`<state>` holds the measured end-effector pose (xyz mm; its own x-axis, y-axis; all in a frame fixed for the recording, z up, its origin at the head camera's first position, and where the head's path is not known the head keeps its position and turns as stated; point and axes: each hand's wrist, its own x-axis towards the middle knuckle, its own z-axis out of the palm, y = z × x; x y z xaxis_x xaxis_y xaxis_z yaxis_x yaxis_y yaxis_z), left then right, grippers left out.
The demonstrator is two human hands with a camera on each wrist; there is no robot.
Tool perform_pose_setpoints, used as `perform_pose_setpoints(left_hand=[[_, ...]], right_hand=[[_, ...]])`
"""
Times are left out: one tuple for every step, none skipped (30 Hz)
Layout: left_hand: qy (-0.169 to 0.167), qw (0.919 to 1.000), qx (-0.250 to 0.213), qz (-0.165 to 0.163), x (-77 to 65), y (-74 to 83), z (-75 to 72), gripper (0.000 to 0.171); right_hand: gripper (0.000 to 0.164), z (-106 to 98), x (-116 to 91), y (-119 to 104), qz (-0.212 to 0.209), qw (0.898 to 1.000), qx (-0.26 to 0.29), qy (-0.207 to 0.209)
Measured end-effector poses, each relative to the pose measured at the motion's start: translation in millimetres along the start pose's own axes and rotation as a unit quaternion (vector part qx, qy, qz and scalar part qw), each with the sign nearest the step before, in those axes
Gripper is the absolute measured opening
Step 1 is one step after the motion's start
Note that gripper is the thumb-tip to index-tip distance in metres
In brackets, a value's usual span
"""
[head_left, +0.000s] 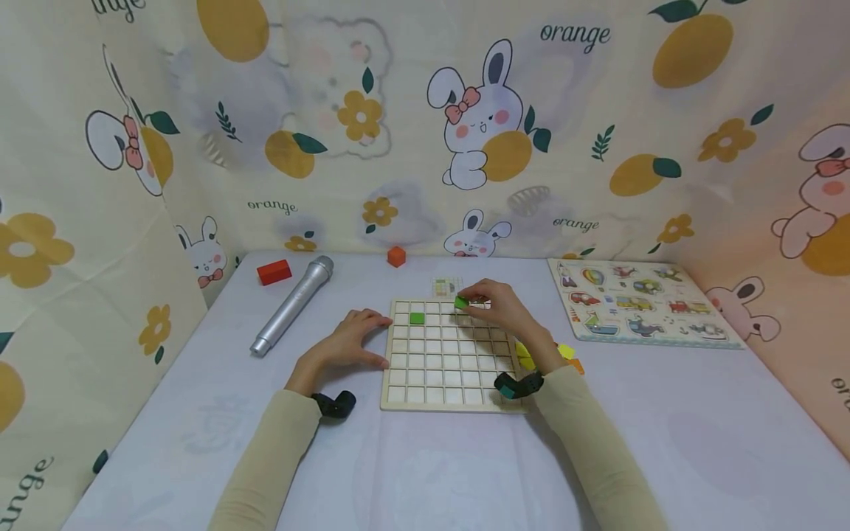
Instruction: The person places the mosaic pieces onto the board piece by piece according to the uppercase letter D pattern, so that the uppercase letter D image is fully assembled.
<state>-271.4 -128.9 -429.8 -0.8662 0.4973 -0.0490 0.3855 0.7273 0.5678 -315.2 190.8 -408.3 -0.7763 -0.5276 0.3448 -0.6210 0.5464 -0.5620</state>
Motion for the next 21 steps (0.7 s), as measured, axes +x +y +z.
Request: perform_pose_setpoints(left_hand=[[0.001, 1.0000, 0.001, 0.002, -0.2, -0.2, -0.1, 0.081], [0.002, 1.0000, 0.001, 0.003, 0.0, -0.5, -0.2, 0.081], [0.004, 1.0000, 0.001, 0.005, -0.1, -0.7, -0.2, 0.081], [0.005, 1.0000, 0.000, 0.007, -0.2, -1.2, -0.2, 0.080], [0.007, 0.9999, 0.001, 0.012, -0.3, -1.8, -0.1, 0.080], [0.008, 0.9999, 0.001, 0.014, -0.3, -2.3, 0.1, 0.080], [0.009, 0.9998, 0.000, 0.017, -0.1, -2.7, 0.2, 0.080], [0.010, 0.9998, 0.000, 0.020, 0.0, -3.2, 0.4, 0.080], [0.011, 0.9997, -0.001, 0.022, 0.1, -3.6, 0.5, 0.080], [0.012, 0.9996, -0.001, 0.025, 0.3, -4.0, 0.6, 0.080], [0.013, 0.9996, -0.002, 0.027, 0.7, -4.6, 0.9, 0.080], [0.012, 0.9996, -0.004, 0.026, 1.0, -4.9, 1.1, 0.080], [0.012, 0.9995, -0.005, 0.027, 1.3, -5.4, 1.3, 0.081], [0.012, 0.9995, -0.007, 0.027, 1.5, -5.6, 1.4, 0.081], [0.011, 0.9996, -0.009, 0.026, 1.8, -5.7, 1.4, 0.081], [0.010, 0.9996, -0.010, 0.024, 2.0, -5.7, 1.4, 0.082], [0.008, 0.9997, -0.011, 0.022, 2.0, -5.6, 1.4, 0.082], [0.007, 0.9997, -0.012, 0.021, 1.8, -5.2, 1.2, 0.082], [0.006, 0.9997, -0.012, 0.019, 1.7, -4.7, 1.0, 0.082], [0.005, 0.9997, -0.012, 0.018, 1.5, -4.3, 0.7, 0.083], [0.004, 0.9998, -0.011, 0.018, 1.3, -3.9, 0.5, 0.083]], right_hand=[[0.028, 5.1, 3.1, -1.8, -0.004, 1.000, 0.006, -0.001], [0.028, 9.7, 5.9, -3.8, -0.005, 1.000, 0.013, -0.003], [0.027, 14.1, 8.1, -5.1, -0.003, 1.000, 0.019, -0.005], [0.027, 18.5, 10.1, -5.9, -0.003, 1.000, 0.023, -0.008], [0.027, 22.5, 11.6, -6.5, 0.000, 1.000, 0.028, -0.013], [0.027, 26.2, 12.9, -6.8, 0.003, 0.999, 0.032, -0.018], [0.026, 29.7, 14.0, -6.7, 0.006, 0.999, 0.035, -0.023], [0.026, 32.9, 14.9, -6.4, 0.010, 0.999, 0.039, -0.027], [0.026, 35.7, 15.6, -6.1, 0.011, 0.999, 0.038, -0.030], [0.026, 38.2, 16.2, -5.9, 0.012, 0.999, 0.040, -0.034], [0.025, 40.6, 16.7, -5.3, 0.011, 0.998, 0.040, -0.037], [0.024, 42.5, 17.4, -5.0, 0.010, 0.999, 0.036, -0.039], [0.023, 44.3, 17.9, -4.9, 0.010, 0.999, 0.035, -0.041], [0.022, 45.7, 18.3, -5.0, 0.009, 0.999, 0.031, -0.041], [0.021, 46.8, 18.7, -5.0, 0.007, 0.999, 0.027, -0.041], [0.019, 48.1, 19.1, -5.0, 0.007, 0.999, 0.024, -0.041], [0.017, 49.2, 19.4, -4.9, 0.007, 0.999, 0.021, -0.041], [0.016, 50.0, 19.5, -5.1, 0.007, 0.999, 0.019, -0.041], [0.016, 51.0, 19.5, -4.9, 0.006, 0.999, 0.017, -0.040], [0.015, 51.8, 19.6, -4.8, 0.007, 0.999, 0.015, -0.039], [0.014, 52.6, 19.6, -4.6, 0.009, 0.999, 0.015, -0.038]])
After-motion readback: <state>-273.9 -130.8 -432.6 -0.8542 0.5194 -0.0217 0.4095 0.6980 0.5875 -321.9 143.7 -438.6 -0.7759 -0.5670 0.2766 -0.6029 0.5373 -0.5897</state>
